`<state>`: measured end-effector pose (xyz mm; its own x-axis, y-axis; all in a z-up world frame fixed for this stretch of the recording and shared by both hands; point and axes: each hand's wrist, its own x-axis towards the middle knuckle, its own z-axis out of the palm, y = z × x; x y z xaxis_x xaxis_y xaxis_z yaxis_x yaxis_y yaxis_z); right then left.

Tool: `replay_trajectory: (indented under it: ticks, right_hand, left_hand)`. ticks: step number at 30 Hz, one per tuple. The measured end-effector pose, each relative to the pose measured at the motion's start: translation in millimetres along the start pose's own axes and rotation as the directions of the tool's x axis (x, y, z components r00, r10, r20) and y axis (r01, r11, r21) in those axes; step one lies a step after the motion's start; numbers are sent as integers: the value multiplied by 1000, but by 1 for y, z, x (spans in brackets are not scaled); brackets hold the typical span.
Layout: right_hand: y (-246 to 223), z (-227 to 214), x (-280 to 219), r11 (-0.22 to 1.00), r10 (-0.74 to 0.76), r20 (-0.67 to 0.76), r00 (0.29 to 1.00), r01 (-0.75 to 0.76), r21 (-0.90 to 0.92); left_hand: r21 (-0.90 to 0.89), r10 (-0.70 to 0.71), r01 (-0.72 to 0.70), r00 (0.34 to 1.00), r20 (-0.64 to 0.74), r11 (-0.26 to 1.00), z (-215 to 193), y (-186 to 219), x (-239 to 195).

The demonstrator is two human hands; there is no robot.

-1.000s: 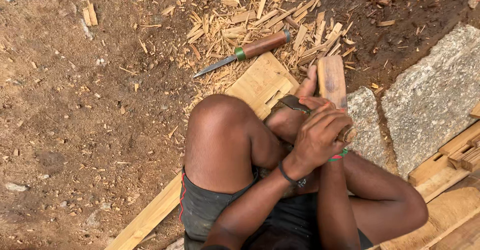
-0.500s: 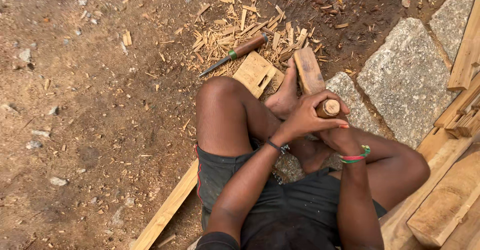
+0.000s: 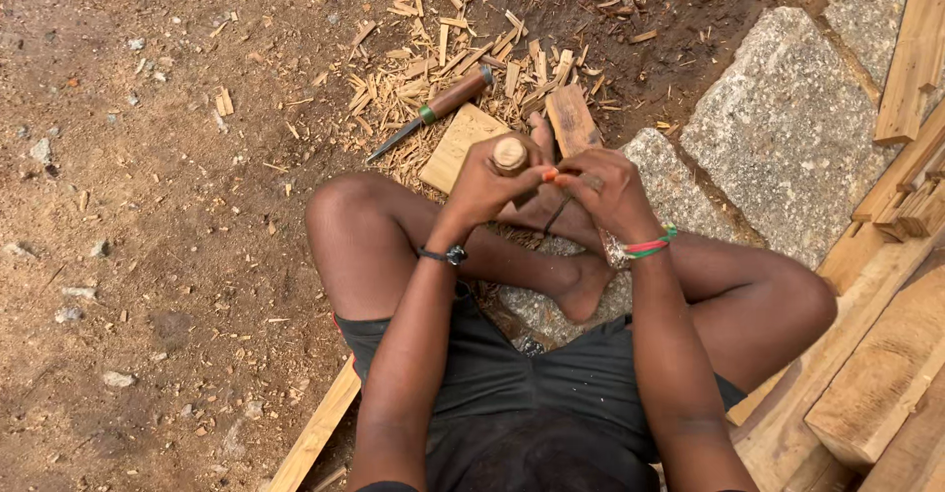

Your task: The person sits cross-legged on the ground and uses a wooden mallet to strike a chisel held against a small piece of wood. They repeatedly adjust the chisel and wood, striking the chisel to carve the wood and produce shavings.

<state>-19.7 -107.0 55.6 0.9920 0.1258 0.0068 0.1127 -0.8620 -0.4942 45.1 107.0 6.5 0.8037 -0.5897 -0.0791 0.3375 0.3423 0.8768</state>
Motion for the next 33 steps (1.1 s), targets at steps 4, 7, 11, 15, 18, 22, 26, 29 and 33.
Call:
replay_trajectory:
  ticks: [4, 7, 11, 15, 18, 22, 26, 29, 33]
  right_hand:
    - [57, 12, 17, 947, 301, -168, 939, -272, 172]
    - [110, 31, -1, 845, 520, -139, 843, -484, 229]
    - [143, 55, -42, 686, 721, 58, 690, -724, 80]
    - [132, 60, -44, 599, 772, 236, 590, -800, 43]
    - [124, 60, -29, 666, 694, 289, 659, -741, 90]
    - [123, 55, -29, 594, 641, 399, 655, -753, 283]
    - [122, 60, -34, 473, 700, 337, 629, -763, 441]
    - [129, 51, -35, 319, 746, 409, 526, -820, 475]
    - [110, 33, -46, 202, 682, 321, 657, -591, 781]
  left_hand:
    - [-5, 135, -142, 951, -277, 990, -26, -20, 32]
    - [-107, 195, -244, 919, -342, 964, -40, -45, 40]
    - [-40, 104, -137, 884, -455, 990, -43, -58, 40]
    - [225, 152, -81, 935, -319, 971, -25, -60, 44]
    - [382, 180, -73, 950, -254, 921, -25, -54, 51]
    - [280, 70, 11, 958, -277, 960, -31, -58, 46]
    - [286, 44, 18, 977, -210, 958, -36, -56, 47]
    - [274, 6, 63, 970, -244, 960, -38, -56, 40]
    - [237, 45, 32, 948, -315, 971, -42, -58, 36]
